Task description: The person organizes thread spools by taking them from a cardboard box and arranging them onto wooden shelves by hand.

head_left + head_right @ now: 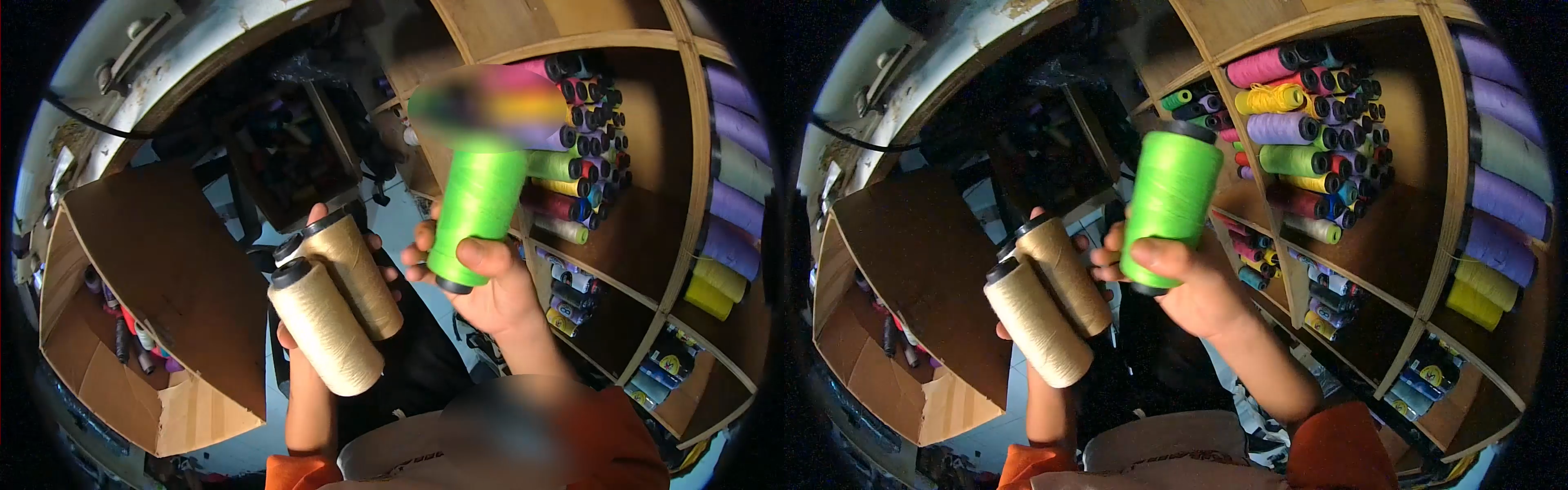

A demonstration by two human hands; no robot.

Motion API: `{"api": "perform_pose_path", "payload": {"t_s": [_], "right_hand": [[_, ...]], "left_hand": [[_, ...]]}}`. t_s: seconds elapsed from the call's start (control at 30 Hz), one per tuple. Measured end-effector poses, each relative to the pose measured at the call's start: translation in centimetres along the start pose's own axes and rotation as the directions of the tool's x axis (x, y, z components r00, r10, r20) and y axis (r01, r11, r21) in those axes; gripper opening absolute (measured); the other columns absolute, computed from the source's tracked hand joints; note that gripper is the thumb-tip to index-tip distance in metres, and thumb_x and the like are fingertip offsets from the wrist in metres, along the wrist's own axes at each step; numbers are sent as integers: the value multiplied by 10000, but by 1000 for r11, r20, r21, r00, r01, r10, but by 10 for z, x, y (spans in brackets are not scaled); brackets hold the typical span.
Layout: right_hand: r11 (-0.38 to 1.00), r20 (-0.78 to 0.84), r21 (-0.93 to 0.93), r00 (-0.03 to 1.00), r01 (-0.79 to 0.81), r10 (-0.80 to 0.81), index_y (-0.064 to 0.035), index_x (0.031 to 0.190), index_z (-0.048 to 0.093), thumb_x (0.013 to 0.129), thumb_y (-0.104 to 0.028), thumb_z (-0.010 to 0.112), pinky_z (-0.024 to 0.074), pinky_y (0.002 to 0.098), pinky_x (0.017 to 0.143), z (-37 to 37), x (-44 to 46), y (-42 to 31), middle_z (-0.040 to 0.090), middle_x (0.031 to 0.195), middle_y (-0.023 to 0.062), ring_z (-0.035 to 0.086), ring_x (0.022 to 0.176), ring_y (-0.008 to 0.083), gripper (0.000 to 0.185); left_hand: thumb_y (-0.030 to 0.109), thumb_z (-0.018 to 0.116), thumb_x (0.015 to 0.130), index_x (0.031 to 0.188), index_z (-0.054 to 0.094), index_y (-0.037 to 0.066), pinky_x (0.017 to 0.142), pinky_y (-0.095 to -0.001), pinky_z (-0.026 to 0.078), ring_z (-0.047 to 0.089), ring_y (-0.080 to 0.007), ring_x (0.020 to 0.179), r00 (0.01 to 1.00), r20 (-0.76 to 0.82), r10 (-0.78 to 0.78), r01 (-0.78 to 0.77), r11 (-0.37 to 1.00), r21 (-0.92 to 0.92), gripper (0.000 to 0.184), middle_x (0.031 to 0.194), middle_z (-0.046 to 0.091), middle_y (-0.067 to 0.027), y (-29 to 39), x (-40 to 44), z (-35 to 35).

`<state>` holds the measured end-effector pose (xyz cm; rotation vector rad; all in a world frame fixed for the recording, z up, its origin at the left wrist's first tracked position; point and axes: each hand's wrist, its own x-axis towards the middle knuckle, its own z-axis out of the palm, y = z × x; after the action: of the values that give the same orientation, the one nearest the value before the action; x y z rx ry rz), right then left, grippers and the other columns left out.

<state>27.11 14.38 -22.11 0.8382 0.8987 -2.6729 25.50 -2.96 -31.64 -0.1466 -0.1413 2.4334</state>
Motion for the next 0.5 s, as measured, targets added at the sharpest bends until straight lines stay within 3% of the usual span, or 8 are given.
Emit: {"api": "perform_pose_path", "payload": {"t_s": [0.07, 0.13, 0.2, 0.27, 0.33, 0.4, 0.5], "right_hand": [[992, -115, -122, 993, 15, -29, -46, 1175, 502, 817, -153, 657, 500, 397, 814, -41, 1, 5, 599, 975, 113, 606, 945, 274, 404], [941, -379, -310, 925, -134, 7, -39, 1166, 509, 798, -190, 701, 504, 342, 750, -90, 10, 12, 599, 952, 108, 612, 904, 238, 442], [800, -538, -495, 842, -338, 23, -19, 1142, 513, 774, -242, 739, 501, 302, 713, -158, 26, 16, 607, 971, 109, 618, 881, 193, 486], [221, -557, -829, 796, -514, -236, 27, 1041, 536, 704, -400, 770, 504, 388, 728, -228, 48, 14, 637, 943, 195, 648, 854, 301, 593], [-112, -284, -873, 683, -474, -673, 32, 1014, 543, 658, -459, 778, 501, 433, 733, -287, 74, 24, 642, 905, 234, 640, 856, 374, 651], [-49, -355, -855, 653, -516, -669, 1, 1036, 558, 646, -454, 779, 498, 460, 745, -333, 100, 15, 652, 926, 240, 633, 871, 407, 639], [-84, -366, -809, 610, -582, -703, -37, 1086, 576, 652, -418, 774, 497, 444, 786, -361, 133, -7, 656, 965, 230, 637, 904, 383, 610]], "left_hand": [[423, 918, 453, 1473, 135, 223, 918, -558, 482, 499, -432, 1157, 999, -39, -27, 27, 1000, -1, 1302, 1333, 368, -233, 3, 2, -11], [407, 926, 440, 1472, 142, 233, 915, -568, 481, 499, -443, 1155, 996, -81, -38, 39, 999, 15, 1308, 1335, 360, -243, 10, 0, -21], [390, 932, 431, 1471, 147, 231, 916, -559, 484, 504, -434, 1153, 992, -122, -39, 45, 998, 48, 1313, 1344, 358, -244, 17, -4, -31], [398, 933, 427, 1467, 157, 230, 913, -557, 488, 516, -427, 1142, 967, -253, -8, 43, 990, 134, 1309, 1349, 366, -244, 24, -10, -34], [381, 933, 446, 1472, 146, 226, 906, -553, 495, 522, -424, 1136, 953, -303, 5, 44, 987, 157, 1303, 1348, 372, -247, 28, -18, -41], [346, 929, 474, 1474, 130, 222, 908, -550, 497, 510, -429, 1151, 963, -271, -9, 46, 990, 130, 1287, 1349, 371, -255, 32, -24, -49], [302, 913, 526, 1477, 119, 228, 927, -570, 474, 483, -435, 1179, 979, -202, -16, 22, 999, 25, 1242, 1373, 343, -248, 31, -26, -63]]}}
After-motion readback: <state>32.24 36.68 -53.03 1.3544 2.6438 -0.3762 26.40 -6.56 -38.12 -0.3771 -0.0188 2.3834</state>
